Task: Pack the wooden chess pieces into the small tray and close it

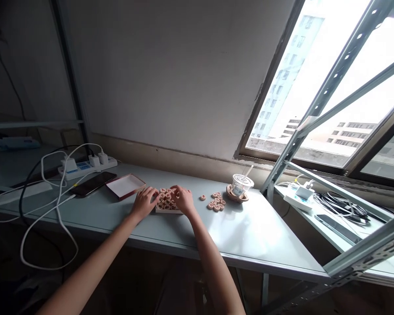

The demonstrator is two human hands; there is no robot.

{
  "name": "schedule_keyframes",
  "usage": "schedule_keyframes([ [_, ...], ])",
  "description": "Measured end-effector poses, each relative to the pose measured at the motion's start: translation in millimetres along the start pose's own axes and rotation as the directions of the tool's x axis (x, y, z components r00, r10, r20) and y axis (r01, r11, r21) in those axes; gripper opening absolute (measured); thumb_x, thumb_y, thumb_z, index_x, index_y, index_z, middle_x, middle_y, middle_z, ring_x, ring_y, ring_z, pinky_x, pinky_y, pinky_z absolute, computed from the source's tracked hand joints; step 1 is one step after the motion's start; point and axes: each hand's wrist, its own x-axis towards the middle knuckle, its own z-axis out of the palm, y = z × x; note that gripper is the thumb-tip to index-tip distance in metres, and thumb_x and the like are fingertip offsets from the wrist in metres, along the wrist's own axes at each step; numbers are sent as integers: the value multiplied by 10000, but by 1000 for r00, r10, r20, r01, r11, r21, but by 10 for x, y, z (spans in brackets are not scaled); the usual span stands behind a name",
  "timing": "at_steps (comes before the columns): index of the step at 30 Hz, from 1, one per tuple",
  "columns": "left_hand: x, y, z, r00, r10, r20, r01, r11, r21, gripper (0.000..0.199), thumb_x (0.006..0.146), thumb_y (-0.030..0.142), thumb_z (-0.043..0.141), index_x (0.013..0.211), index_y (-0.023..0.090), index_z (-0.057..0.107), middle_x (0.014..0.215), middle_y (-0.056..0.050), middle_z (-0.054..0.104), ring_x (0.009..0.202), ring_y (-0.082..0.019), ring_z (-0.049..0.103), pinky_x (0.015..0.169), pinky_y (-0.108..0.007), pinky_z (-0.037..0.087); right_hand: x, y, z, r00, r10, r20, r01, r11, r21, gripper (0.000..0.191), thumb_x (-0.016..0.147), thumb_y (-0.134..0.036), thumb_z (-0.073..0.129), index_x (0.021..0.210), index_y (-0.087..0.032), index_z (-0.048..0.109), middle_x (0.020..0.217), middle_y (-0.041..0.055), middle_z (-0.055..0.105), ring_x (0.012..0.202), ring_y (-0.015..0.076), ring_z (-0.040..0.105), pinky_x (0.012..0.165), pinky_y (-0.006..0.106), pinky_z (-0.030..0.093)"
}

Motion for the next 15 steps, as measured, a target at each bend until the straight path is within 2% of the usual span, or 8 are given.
schedule_keyframes([
  [2,-37,45,-32,998,34,-53,-33,999,24,219,882,288,376,875,204,578,906,-63,584,901,-213,521,779,-330,364,-26,140,-50,990,108,-93,-120,984,-128,265,892,-311,408,1076,-251,589,956,41,646,911,189,559,801,324,354],
  [4,-52,61,-50,997,38,-69,-35,999,41,221,875,271,384,878,206,595,911,-66,578,891,-216,515,796,-344,358,-61,306,-92,959,235,-160,-273,918,-288,278,863,-254,424,1067,-207,607,1072,110,596,1012,251,506,825,382,343],
  [6,-57,43,-36,998,32,-59,-29,999,42,228,867,261,393,859,207,614,906,-66,579,879,-219,512,803,-356,353,-103,461,-114,916,363,-172,-401,824,-401,286,833,-193,430,1033,-151,632,1101,174,565,1050,303,473,835,431,333],
  [8,-61,14,-3,999,30,-40,-28,999,42,242,865,257,393,842,208,629,904,-67,584,883,-222,511,804,-363,350,-146,573,-118,886,438,-151,-456,767,-452,278,826,-150,413,948,-125,661,1050,201,580,1041,322,477,847,459,323],
  [11,-72,-4,34,999,33,-10,-33,999,40,251,865,258,391,860,210,637,910,-65,591,899,-227,512,807,-369,348,-187,641,-112,885,447,-132,-459,787,-411,274,831,-126,405,879,-128,675,987,196,610,1003,306,515,849,443,337],
  [15,-86,15,21,1000,25,-17,-24,999,28,228,851,244,410,868,215,635,914,-58,597,920,-228,512,872,-384,338,-158,604,-121,886,439,-149,-464,844,-268,257,839,-197,464,1035,-159,626,996,138,637,935,231,574,774,333,408],
])
